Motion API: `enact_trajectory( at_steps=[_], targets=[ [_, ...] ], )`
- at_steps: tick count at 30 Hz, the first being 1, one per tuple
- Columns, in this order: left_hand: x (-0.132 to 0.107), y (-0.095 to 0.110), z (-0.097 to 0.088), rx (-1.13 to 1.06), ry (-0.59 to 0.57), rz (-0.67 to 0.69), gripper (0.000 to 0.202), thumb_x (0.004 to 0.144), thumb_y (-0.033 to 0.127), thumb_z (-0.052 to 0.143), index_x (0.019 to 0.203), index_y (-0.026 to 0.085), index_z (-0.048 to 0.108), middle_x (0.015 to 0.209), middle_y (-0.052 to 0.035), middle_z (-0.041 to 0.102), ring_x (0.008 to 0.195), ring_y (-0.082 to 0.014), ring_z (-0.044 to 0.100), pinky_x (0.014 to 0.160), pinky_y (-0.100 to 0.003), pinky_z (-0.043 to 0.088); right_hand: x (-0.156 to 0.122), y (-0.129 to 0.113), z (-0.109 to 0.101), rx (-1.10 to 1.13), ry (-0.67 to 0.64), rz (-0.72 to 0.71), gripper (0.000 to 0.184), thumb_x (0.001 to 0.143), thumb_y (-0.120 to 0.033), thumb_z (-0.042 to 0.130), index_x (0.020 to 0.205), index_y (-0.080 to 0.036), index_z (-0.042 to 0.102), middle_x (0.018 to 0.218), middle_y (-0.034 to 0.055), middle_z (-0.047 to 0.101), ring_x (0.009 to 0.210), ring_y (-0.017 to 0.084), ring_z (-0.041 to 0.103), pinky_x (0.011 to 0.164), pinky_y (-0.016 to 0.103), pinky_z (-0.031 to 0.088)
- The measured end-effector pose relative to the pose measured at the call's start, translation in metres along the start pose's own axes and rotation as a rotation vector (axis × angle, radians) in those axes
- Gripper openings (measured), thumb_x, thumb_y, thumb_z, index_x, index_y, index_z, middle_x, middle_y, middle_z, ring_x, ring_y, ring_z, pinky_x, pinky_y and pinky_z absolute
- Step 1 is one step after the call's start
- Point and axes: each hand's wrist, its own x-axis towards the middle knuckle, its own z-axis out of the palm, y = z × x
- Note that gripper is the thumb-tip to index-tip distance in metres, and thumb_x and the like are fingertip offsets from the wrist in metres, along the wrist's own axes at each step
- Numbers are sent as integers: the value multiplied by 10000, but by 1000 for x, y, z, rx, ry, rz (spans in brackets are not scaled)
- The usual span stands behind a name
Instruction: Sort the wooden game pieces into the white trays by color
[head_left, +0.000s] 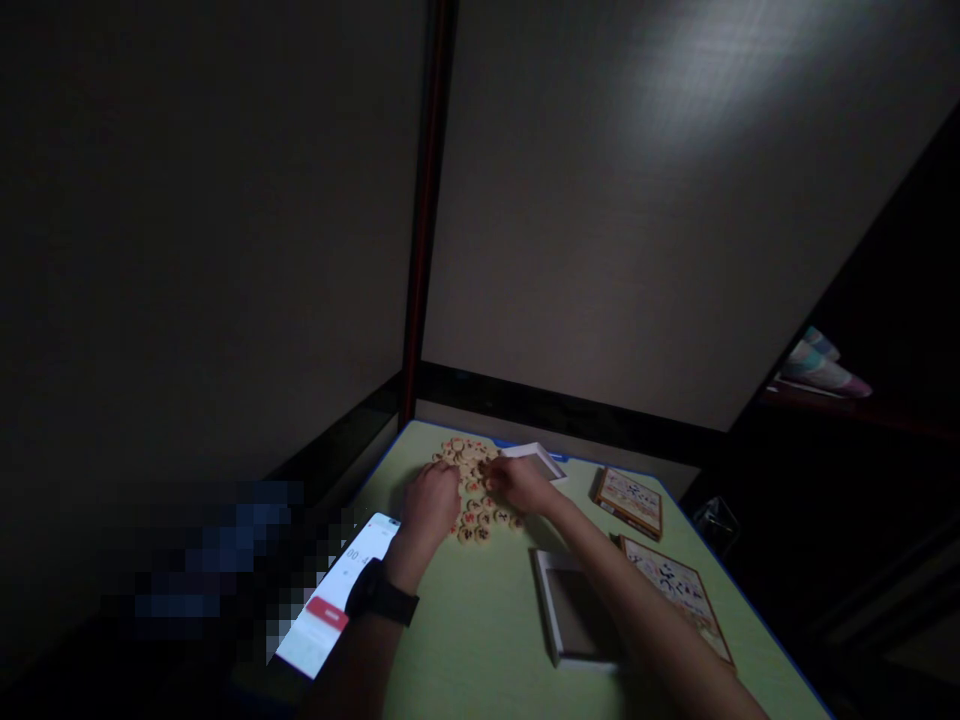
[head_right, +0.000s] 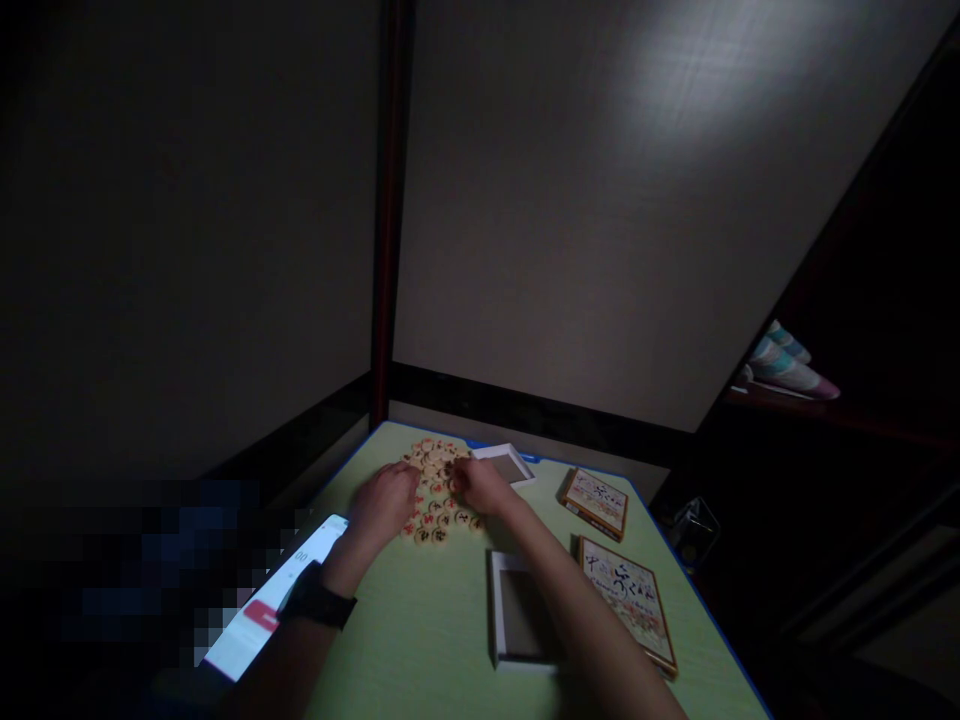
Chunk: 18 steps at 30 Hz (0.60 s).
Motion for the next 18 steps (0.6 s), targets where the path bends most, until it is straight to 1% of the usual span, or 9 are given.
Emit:
enact_trajectory(
  at_steps=[4,7,10,13,15,18],
  targets=[
    [-3,2,-2,26,-75,21,324,906,79,416,1010,162,712,1068,-136,723,1014,-236,677,846,-329,530,-1,18,6,113,9,17,265,728,-1,559,880,-132,733,774,31,752,707,138,667,636,191,446],
    [-4,2,-3,43,-104,22,321,906,83,418,994,166,715,1036,-131,733,998,-235,690,823,-318,531,0,22,10,162,7,-1,248,717,-12,577,820,-143,760,750,15,756,705,140,680,665,201,471],
    [-4,1,-4,55,-103,11,326,908,86,413,1003,159,716,1019,-138,737,987,-232,698,814,-306,530,1,21,10,163,-1,-15,227,714,-26,605,775,-159,779,761,11,764,726,146,686,700,210,474],
    [-3,1,-3,56,-77,-8,339,905,80,402,1010,149,717,1030,-143,735,990,-241,699,813,-313,534,1,19,8,134,-15,-11,228,704,-17,613,721,-173,778,730,1,756,706,145,679,682,202,458],
    [-2,1,-2,52,-59,-21,335,904,85,405,1007,145,718,1043,-140,733,1001,-249,695,812,-318,537,2,17,6,100,-6,5,239,720,-16,597,735,-174,775,735,8,752,707,147,675,663,199,445],
    [-2,0,-2,48,-47,-40,317,907,97,417,993,144,719,1046,-140,729,1007,-250,691,813,-315,537,5,12,1,20,45,49,275,779,-37,540,857,-163,771,841,58,760,778,169,675,669,215,427]
  ],
)
